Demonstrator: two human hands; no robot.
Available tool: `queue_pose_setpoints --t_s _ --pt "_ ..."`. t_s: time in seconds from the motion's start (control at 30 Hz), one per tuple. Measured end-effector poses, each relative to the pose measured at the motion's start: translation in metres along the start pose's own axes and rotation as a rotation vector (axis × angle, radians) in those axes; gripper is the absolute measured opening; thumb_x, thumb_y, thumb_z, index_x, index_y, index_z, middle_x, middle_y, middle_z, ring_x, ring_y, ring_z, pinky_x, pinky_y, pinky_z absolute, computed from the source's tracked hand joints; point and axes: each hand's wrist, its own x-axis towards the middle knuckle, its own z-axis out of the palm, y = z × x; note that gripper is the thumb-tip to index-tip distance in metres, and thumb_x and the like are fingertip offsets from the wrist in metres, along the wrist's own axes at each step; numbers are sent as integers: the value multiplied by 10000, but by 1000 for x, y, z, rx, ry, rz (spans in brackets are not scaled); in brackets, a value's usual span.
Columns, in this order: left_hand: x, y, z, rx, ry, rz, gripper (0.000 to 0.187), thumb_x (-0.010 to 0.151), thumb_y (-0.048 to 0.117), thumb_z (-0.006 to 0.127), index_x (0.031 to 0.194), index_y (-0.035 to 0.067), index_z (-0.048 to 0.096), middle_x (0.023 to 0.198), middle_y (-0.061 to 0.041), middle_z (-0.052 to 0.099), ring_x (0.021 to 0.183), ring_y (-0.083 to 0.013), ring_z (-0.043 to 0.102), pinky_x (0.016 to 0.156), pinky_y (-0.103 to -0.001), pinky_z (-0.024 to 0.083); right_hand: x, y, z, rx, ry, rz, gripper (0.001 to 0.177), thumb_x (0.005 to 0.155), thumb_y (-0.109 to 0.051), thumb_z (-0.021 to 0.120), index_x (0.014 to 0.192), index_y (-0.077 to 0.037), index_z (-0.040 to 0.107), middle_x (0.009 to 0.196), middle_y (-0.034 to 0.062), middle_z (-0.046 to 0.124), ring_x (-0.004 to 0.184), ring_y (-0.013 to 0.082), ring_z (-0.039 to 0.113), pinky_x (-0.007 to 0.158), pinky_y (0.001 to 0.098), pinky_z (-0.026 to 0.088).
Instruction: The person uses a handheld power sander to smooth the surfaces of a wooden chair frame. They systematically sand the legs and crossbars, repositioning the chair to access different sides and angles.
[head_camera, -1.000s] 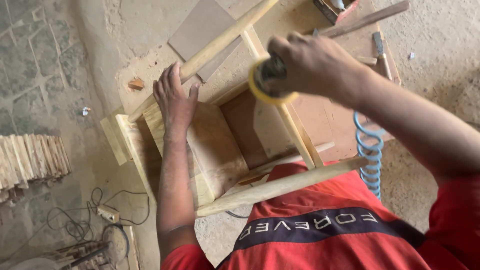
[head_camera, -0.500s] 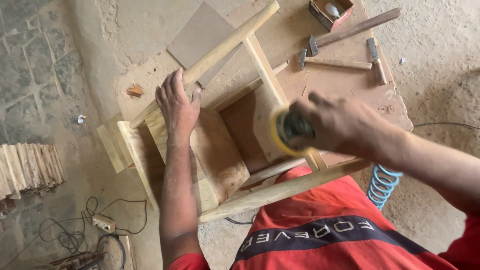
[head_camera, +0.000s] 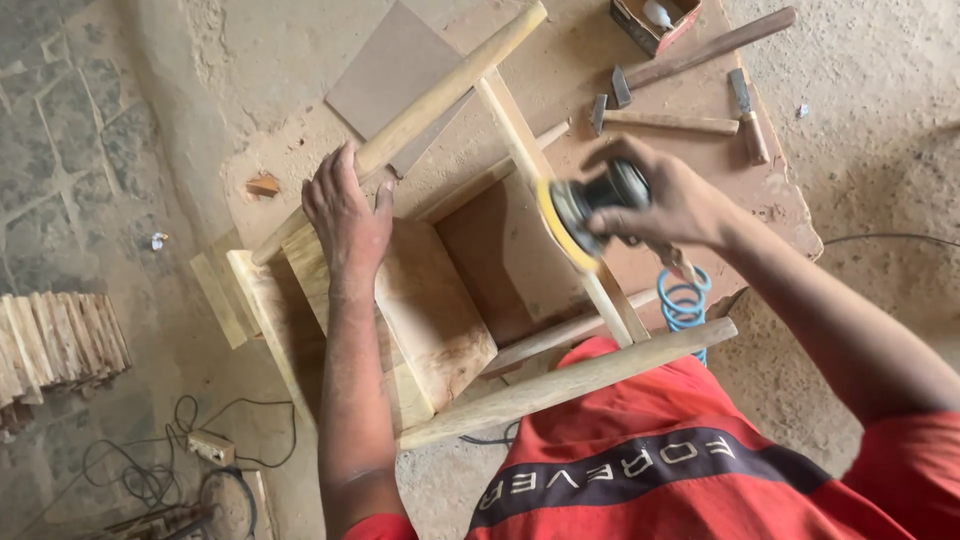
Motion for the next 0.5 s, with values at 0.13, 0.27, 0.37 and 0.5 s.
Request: queue_pose_setpoints --t_s 0.13,0.27,0.37,0.5 --pt "-1 0 1 7 10 -16 780 950 324 803 1555 131 349 1521 -185 495 1442 -341 444 1196 -682 235 -40 -23 3 -88 -35 93 828 657 -505 858 1347 -164 554 1081 138 761 743 255 776 653 414 659" --pt "-1 -7 6 7 30 6 768 959 319 799 1558 131 357 1534 -147 505 1447 -313 449 1224 -656 237 -55 -36 -1 -345 -13 -213 746 684 -452 887 1294 -141 589 1093 144 740 864 309 753 690 454 629" --pt "-3 -4 4 -2 41 -2 781 948 309 811 1558 127 359 1526 -147 504 1437 -329 450 1221 -650 229 -59 -60 0 -549 -49 -362 651 724 -400 869 1249 -121 603 1076 135 712 864 319 742 667 451 624" --pt "-2 -14 20 14 45 -7 792 949 298 831 1564 135 361 1552 -148 487 1445 -328 455 1217 -653 206 -60 -94 8 -764 -66 -340 530 804 -352 833 1193 -80 598 992 130 673 751 320 727 571 444 615"
